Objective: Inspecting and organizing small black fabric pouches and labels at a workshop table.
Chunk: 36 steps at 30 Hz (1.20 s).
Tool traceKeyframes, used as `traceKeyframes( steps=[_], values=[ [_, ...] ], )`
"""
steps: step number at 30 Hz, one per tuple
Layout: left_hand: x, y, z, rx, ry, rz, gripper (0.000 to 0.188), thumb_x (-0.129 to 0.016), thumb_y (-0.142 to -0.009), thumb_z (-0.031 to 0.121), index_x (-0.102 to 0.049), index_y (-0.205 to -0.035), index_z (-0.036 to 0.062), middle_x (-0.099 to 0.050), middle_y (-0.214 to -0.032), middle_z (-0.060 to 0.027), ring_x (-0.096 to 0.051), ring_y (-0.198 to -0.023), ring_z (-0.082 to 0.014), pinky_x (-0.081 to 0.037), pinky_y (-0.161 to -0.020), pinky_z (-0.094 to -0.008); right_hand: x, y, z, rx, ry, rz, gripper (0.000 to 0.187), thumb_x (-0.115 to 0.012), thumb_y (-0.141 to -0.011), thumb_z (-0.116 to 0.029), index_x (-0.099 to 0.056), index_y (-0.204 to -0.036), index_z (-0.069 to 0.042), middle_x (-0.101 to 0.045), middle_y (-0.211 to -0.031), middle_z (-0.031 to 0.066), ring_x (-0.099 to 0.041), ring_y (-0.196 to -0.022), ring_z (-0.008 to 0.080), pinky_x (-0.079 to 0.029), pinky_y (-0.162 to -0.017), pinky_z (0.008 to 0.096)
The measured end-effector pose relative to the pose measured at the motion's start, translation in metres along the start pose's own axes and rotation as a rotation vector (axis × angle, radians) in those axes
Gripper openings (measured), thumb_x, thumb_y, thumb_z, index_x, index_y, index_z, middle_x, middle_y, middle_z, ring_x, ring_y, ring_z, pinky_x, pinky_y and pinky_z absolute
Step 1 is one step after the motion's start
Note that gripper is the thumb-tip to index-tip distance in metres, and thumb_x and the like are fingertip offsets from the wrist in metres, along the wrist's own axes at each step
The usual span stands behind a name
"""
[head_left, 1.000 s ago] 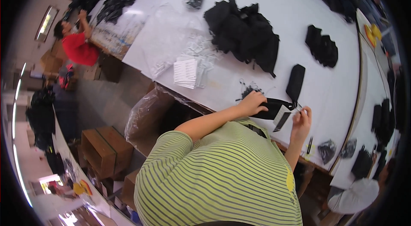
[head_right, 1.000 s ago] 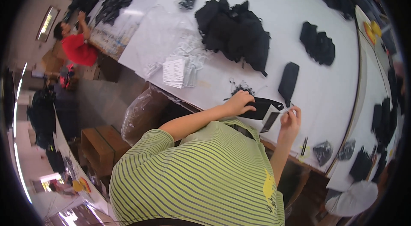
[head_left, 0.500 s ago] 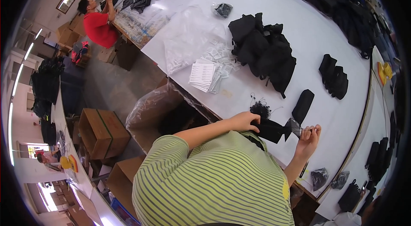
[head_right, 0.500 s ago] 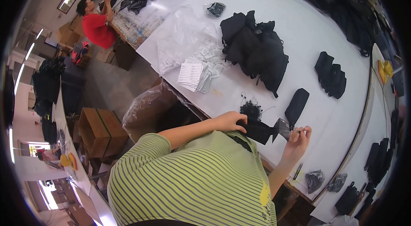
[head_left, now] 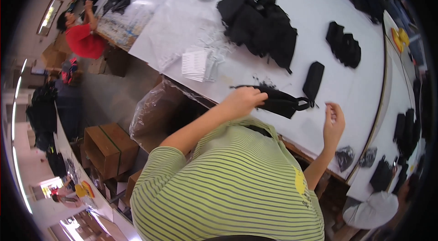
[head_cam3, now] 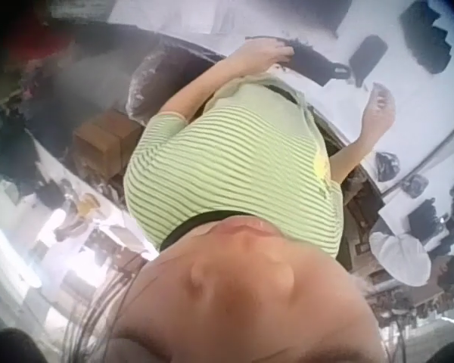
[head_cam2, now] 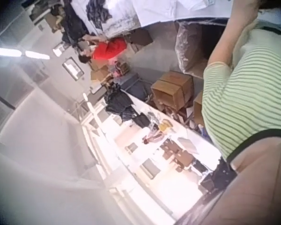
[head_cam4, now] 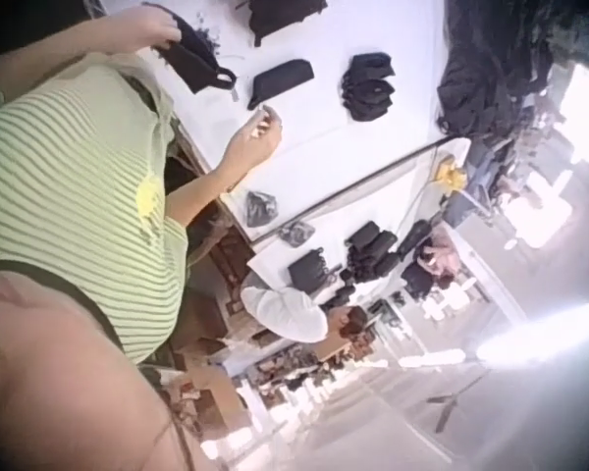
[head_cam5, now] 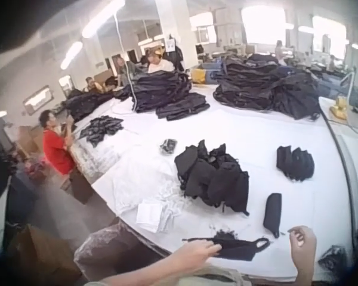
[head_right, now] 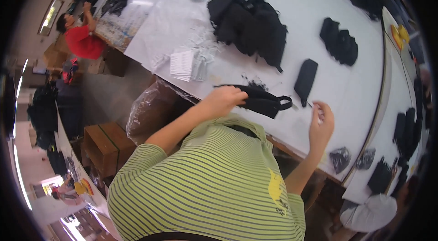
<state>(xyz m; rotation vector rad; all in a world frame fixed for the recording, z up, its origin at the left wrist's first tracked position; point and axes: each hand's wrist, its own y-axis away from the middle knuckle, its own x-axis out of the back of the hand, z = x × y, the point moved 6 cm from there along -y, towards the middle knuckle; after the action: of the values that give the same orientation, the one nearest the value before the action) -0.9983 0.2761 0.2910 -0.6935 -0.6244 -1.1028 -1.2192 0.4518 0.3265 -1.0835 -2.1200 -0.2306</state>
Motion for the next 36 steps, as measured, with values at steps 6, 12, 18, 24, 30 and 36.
traceKeyframes(
  steps=[6, 12, 18, 24, 30, 36],
  values=[
    [0.04, -0.007, 0.04, -0.207, -0.276, 0.005, 0.026, -0.062, -0.067, 0.001, -0.061, -0.092, 0.0068, -0.056, -0.095, -0.0071, -0.056, -0.091, -0.0256, -0.047, -0.075, -0.035, -0.058, 0.005, -0.103, 0.265, -0.19, -0.42, 0.021, -0.063, -0.081, -0.016, -0.064, -0.099, -0.006, -0.063, -0.089, 0.0131, -0.06, -0.086, 0.0278, -0.046, -0.073, 0.0339],
    [0.058, 0.007, 0.054, -0.229, -0.293, 0.113, 0.036, -0.072, -0.06, 0.008, -0.064, -0.095, 0.0091, -0.058, -0.095, -0.0052, -0.056, -0.089, -0.0243, -0.046, -0.074, -0.0352, -0.059, 0.011, -0.119, 0.297, -0.07, -0.551, 0.014, -0.06, -0.082, -0.015, -0.064, -0.092, -0.007, -0.063, -0.072, 0.0114, -0.059, -0.062, 0.0299, -0.045, -0.056, 0.0375],
    [0.055, 0.011, 0.059, -0.083, -0.299, 0.073, 0.036, -0.065, -0.069, 0.006, -0.06, -0.104, 0.0057, -0.058, -0.101, -0.0079, -0.055, -0.097, -0.0266, -0.044, -0.085, -0.0382, -0.041, 0.024, -0.142, 0.517, -0.055, -0.41, 0.012, -0.06, -0.082, -0.012, -0.063, -0.092, -0.006, -0.063, -0.073, 0.0088, -0.06, -0.064, 0.0275, -0.046, -0.057, 0.0356],
    [0.041, 0.006, 0.048, 0.004, -0.469, -0.09, 0.04, -0.059, -0.07, 0.002, -0.056, -0.11, 0.0029, -0.058, -0.11, -0.0122, -0.048, -0.113, -0.029, -0.029, -0.103, -0.0419, -0.04, 0.028, -0.144, 0.591, -0.055, -0.421, 0.012, -0.06, -0.082, -0.011, -0.061, -0.092, -0.005, -0.061, -0.069, 0.008, -0.059, -0.064, 0.0267, -0.046, -0.056, 0.0361],
    [0.059, 0.004, 0.059, -0.097, -0.388, 0.015, 0.041, -0.061, -0.069, 0.002, -0.056, -0.109, 0.0011, -0.057, -0.105, -0.012, -0.049, -0.109, -0.0294, -0.033, -0.099, -0.0405, -0.034, 0.023, -0.144, 0.511, -0.105, -0.416, 0.018, -0.061, -0.077, -0.003, -0.064, -0.095, -0.007, -0.064, -0.079, 0.0077, -0.058, -0.062, 0.0251, -0.046, -0.055, 0.0314],
    [0.067, 0.004, 0.057, -0.073, -0.372, 0.055, 0.034, -0.063, -0.063, -0.001, -0.057, -0.096, 0.0012, -0.057, -0.092, -0.011, -0.054, -0.097, -0.0296, -0.039, -0.092, -0.0387, -0.039, 0.033, -0.146, 0.637, -0.014, -0.525, 0.029, -0.059, -0.067, 0.006, -0.064, -0.091, -0.01, -0.062, -0.089, 0.0049, -0.058, -0.062, 0.0238, -0.045, -0.055, 0.0317]
  ],
)
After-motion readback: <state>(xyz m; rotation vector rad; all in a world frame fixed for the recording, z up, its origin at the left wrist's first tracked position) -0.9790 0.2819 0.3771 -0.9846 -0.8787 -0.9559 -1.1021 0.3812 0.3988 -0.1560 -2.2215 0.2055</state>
